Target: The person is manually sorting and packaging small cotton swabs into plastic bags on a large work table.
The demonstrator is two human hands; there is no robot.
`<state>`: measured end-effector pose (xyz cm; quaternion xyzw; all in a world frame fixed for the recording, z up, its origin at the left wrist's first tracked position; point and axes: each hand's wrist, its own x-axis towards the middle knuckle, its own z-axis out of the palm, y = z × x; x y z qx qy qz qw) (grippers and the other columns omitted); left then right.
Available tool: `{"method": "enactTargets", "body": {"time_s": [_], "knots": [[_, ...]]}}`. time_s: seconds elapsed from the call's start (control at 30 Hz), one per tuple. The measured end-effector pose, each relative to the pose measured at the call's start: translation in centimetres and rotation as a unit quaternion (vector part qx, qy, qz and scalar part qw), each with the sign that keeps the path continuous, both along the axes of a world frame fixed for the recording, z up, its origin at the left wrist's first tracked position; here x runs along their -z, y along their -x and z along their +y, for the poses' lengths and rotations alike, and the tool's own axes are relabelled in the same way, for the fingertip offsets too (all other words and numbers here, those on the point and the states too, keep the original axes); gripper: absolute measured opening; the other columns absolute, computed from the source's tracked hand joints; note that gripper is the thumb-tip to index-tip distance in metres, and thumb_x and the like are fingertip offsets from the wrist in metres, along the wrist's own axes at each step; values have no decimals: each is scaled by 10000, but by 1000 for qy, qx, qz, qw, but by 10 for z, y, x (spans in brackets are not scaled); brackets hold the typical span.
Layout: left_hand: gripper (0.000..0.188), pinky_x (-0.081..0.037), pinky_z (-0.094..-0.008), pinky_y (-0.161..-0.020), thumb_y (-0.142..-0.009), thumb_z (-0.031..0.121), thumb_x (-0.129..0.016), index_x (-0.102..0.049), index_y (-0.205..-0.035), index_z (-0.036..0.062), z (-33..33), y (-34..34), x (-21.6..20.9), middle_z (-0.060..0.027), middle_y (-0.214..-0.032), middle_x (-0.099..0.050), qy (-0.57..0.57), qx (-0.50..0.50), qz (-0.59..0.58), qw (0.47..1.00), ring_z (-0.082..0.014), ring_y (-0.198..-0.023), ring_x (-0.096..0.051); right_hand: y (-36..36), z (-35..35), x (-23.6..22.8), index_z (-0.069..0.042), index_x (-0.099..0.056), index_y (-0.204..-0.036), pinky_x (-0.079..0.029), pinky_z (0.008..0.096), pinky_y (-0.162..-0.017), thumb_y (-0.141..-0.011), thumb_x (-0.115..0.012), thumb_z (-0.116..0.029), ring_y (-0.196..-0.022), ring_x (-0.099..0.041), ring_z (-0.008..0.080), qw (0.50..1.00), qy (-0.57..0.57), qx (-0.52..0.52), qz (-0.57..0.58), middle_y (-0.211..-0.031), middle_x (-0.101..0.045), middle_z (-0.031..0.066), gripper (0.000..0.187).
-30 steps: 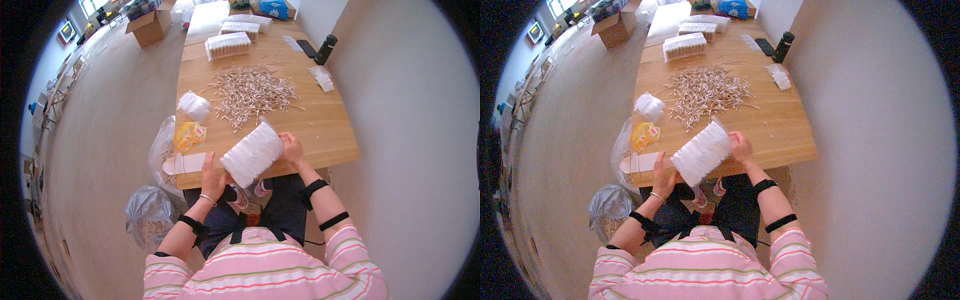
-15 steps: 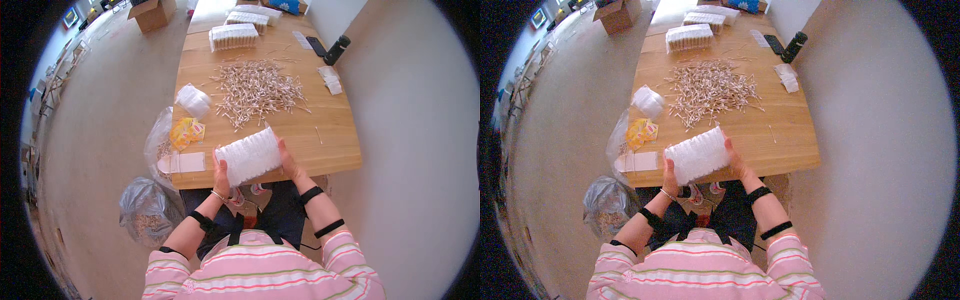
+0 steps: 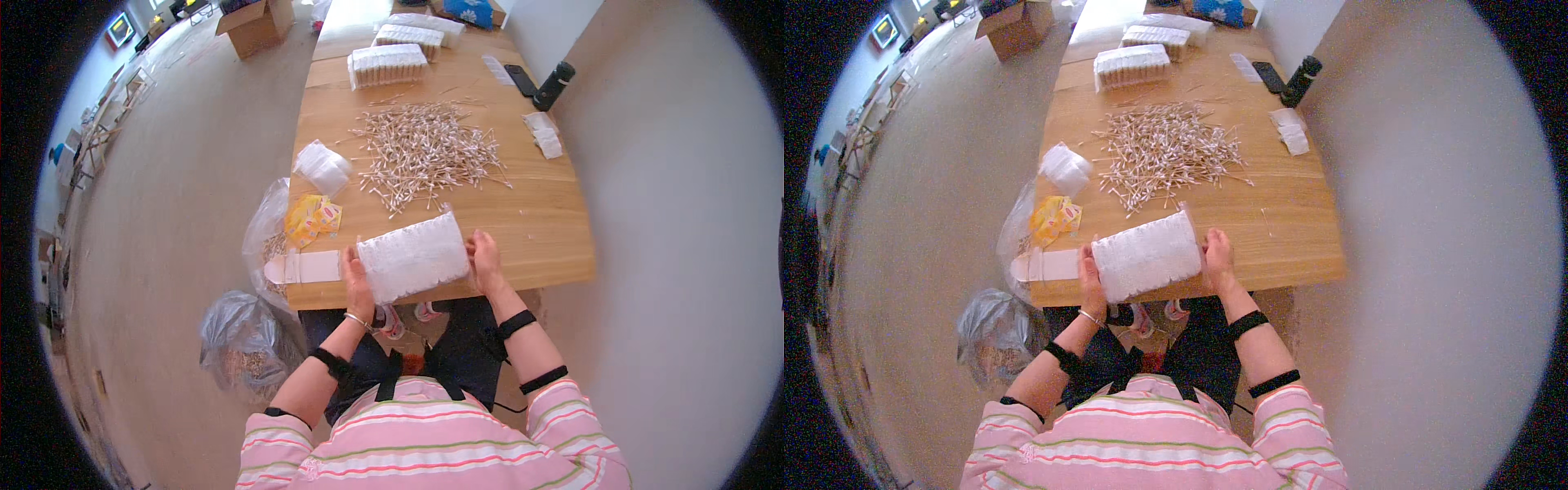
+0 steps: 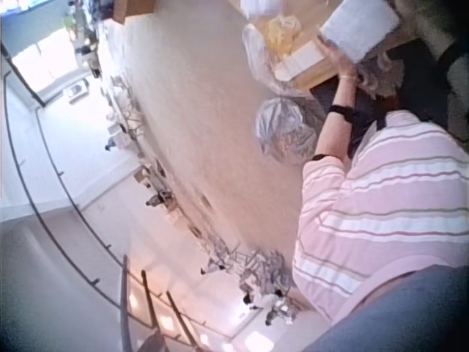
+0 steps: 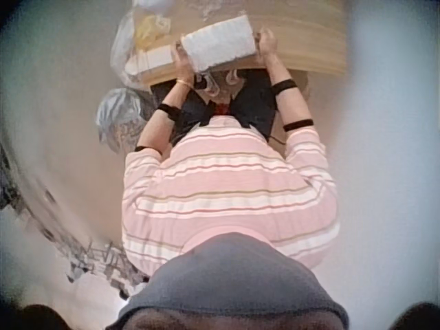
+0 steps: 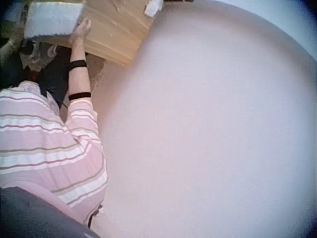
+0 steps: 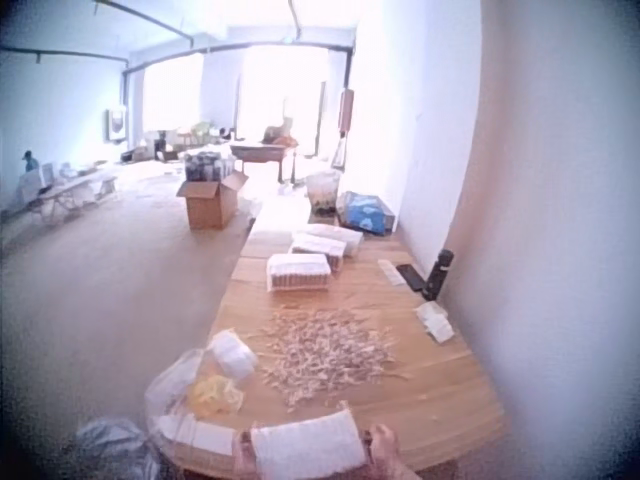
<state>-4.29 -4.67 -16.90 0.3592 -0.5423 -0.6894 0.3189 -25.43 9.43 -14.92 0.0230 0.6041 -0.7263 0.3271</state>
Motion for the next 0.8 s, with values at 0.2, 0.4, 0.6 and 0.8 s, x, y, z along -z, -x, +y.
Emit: {"method": "enactTargets", "body": {"time_s": [0.2,0.4,0.6,0.8], "knots": [[741,-288,-345,-1026,-918,589,-304,-201,-1408,44,9,-9,8,-144,-1355,-370,61,35,-36,997,-238,-1219,-374,6,2,10,10,-652,-783,-433,318,-539,-915,-536,-304,-583,-523,124,950,-234,-170,122,-657,-593,29,360],[731,-275,-338,-1030,-929,530,-365,-212,-1380,-25,9,0,-25,-176,-1330,-384,63,97,-44,992,-254,-1227,-370,19,8,-7,-21,-624,-805,-412,247,-513,-913,-548,-219,-588,-506,82,967,-182,-116,134,-665,-568,-6,238],[768,-253,-392,-1049,-878,449,-536,-200,-1391,-13,-5,-19,-45,-195,-1372,-338,268,-68,-188,942,-293,-1270,-329,-22,-28,-135,-41,-608,-785,-408,250,-521,-887,-555,-139,-590,-482,71,929,-84,-166,321,-658,-539,-32,150],[940,-242,-410,-1071,-712,290,-775,-210,-1396,-20,-24,7,-155,-175,-1409,-322,277,83,64,955,-286,-1312,-300,-40,-35,-201,-52,-590,-777,-444,359,-595,-802,-588,-128,-669,-572,265,675,-87,-280,677,-698,-550,110,80]]}}
